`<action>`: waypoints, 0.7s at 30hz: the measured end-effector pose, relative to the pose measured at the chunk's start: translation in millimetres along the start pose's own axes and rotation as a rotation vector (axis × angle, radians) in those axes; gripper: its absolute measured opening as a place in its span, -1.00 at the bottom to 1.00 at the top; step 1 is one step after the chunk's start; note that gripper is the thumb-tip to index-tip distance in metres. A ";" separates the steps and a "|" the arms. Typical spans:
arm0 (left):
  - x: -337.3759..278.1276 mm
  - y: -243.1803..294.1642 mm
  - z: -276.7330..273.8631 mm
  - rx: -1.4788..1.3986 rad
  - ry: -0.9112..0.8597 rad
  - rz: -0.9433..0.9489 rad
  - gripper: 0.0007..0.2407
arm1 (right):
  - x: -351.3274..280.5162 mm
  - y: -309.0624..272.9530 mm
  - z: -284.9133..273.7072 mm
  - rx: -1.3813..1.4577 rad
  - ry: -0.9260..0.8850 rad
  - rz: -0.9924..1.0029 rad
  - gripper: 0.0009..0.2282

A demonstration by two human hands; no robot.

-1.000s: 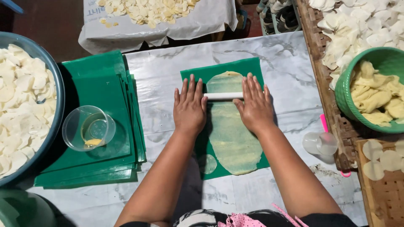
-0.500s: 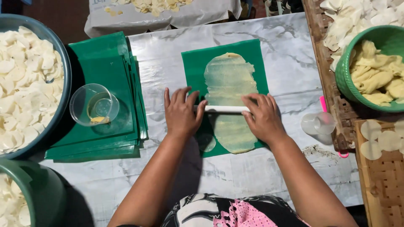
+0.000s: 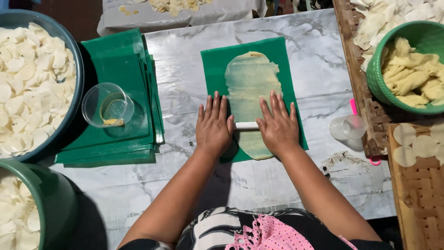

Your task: Rolling out dough on a green mat using a rolling pin at a bakery workstation.

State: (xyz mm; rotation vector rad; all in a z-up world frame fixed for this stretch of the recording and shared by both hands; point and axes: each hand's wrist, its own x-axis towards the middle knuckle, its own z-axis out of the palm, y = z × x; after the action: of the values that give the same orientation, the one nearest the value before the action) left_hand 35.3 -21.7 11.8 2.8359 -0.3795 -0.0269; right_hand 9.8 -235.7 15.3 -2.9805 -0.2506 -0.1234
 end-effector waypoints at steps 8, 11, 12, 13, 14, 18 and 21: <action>-75.4 2.6 6.1 -0.014 -0.090 0.036 -0.50 | -83.2 -3.5 11.6 0.103 0.115 -0.067 -0.53; -48.9 3.6 -11.9 -0.064 -0.086 0.025 -0.52 | -63.1 18.4 21.4 0.167 0.169 -0.044 -0.62; -41.5 4.7 -18.5 -0.091 -0.040 0.008 -0.52 | -56.8 27.8 27.6 0.211 0.206 -0.031 -0.66; -32.7 8.2 -25.0 -0.091 -0.047 0.016 -0.52 | -43.5 27.0 22.1 0.211 0.205 -0.021 -0.66; -23.3 12.0 -31.6 -0.074 -0.004 -0.005 -0.51 | -29.8 26.7 16.3 0.213 0.242 0.015 -0.64; -12.7 20.3 -13.1 -0.043 -0.034 -0.040 -0.45 | -7.2 16.6 6.4 0.120 -0.090 0.182 -0.51; -37.8 27.1 -8.9 -0.034 -0.124 -0.044 -0.47 | -34.4 5.3 -6.1 0.061 -0.034 0.102 -0.54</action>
State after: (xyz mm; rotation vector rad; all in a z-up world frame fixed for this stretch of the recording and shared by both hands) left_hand -7.6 -34.5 27.2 2.8169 -0.3394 -0.2170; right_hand -23.6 -247.3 17.3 -2.9292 -0.1031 -0.0528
